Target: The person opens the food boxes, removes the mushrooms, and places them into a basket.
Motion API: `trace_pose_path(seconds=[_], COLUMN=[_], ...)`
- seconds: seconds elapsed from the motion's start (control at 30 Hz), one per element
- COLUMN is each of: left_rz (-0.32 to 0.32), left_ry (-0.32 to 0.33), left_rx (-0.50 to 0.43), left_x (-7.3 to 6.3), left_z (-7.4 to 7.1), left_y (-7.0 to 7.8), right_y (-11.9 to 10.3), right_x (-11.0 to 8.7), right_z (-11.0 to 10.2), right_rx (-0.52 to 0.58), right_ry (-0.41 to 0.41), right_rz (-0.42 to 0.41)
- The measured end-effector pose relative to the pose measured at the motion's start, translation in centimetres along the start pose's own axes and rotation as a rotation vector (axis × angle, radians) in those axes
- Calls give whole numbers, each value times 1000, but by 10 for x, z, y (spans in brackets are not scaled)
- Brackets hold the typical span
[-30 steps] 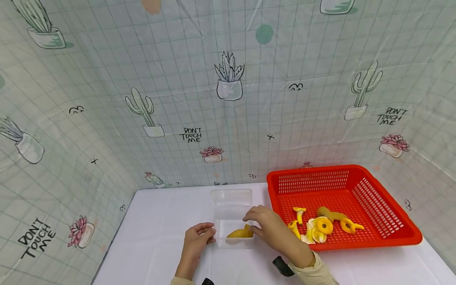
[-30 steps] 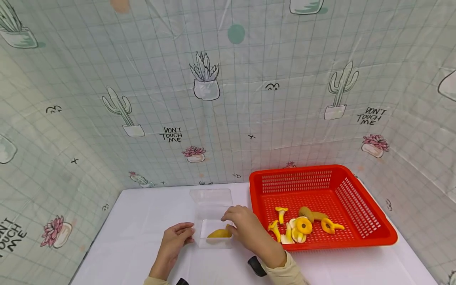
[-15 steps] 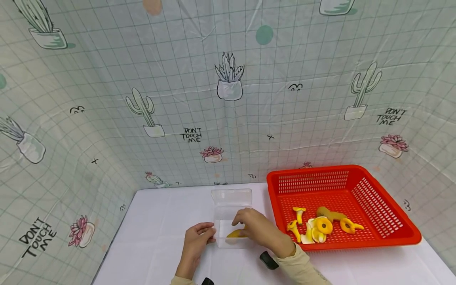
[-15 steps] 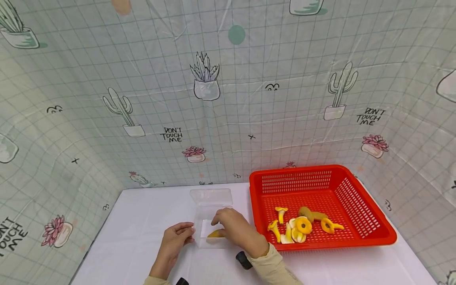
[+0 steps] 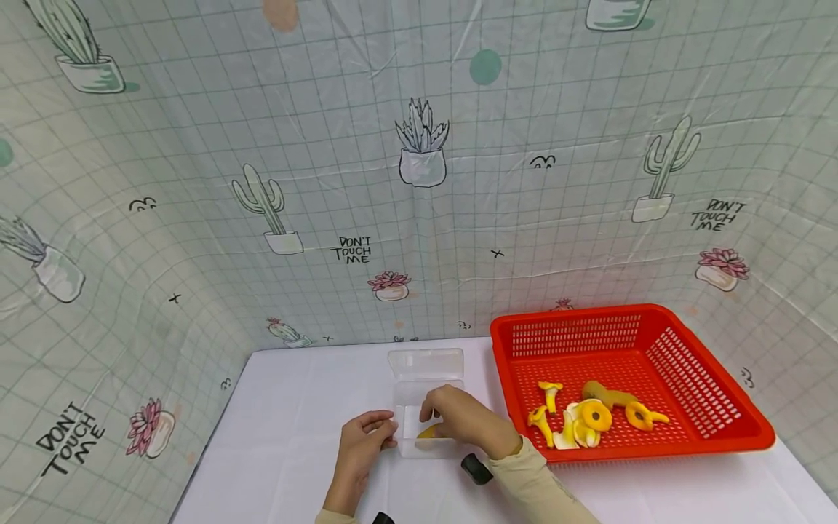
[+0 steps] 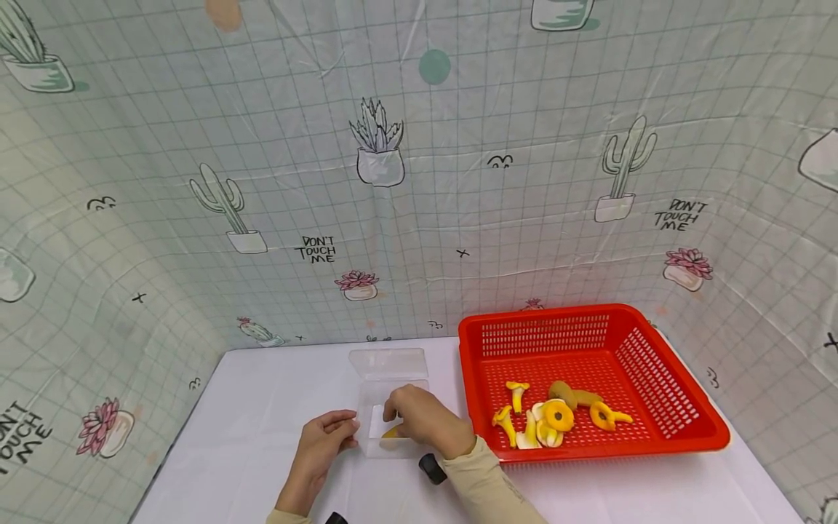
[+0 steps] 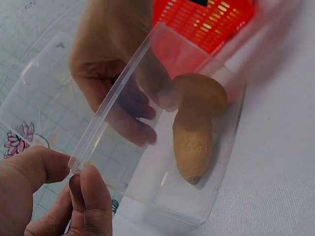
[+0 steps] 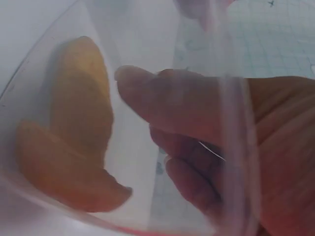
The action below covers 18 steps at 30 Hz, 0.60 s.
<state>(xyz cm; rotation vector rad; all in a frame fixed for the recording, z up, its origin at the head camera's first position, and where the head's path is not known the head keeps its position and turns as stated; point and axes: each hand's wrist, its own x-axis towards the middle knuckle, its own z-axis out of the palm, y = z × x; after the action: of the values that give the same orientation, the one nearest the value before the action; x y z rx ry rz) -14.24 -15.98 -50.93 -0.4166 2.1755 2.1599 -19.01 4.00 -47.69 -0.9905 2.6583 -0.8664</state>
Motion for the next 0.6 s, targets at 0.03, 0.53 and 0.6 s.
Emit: trace_pose_path(seconds=[0.03,0.53,0.6], left_rz=[0,9,13], left_ry=[-2,-7,-9], left_rx=[-1,-19,-22], left_x=[0,-3,-3], left_z=[0,1,1], left_y=[0,2,3], right_y=[0,-3,-4], right_x=[1,12,13], right_z=[1,4,5], right_rx=[-6,-156,-183], right_ry=[-7,-65,-72], right_rz=[5,8,15])
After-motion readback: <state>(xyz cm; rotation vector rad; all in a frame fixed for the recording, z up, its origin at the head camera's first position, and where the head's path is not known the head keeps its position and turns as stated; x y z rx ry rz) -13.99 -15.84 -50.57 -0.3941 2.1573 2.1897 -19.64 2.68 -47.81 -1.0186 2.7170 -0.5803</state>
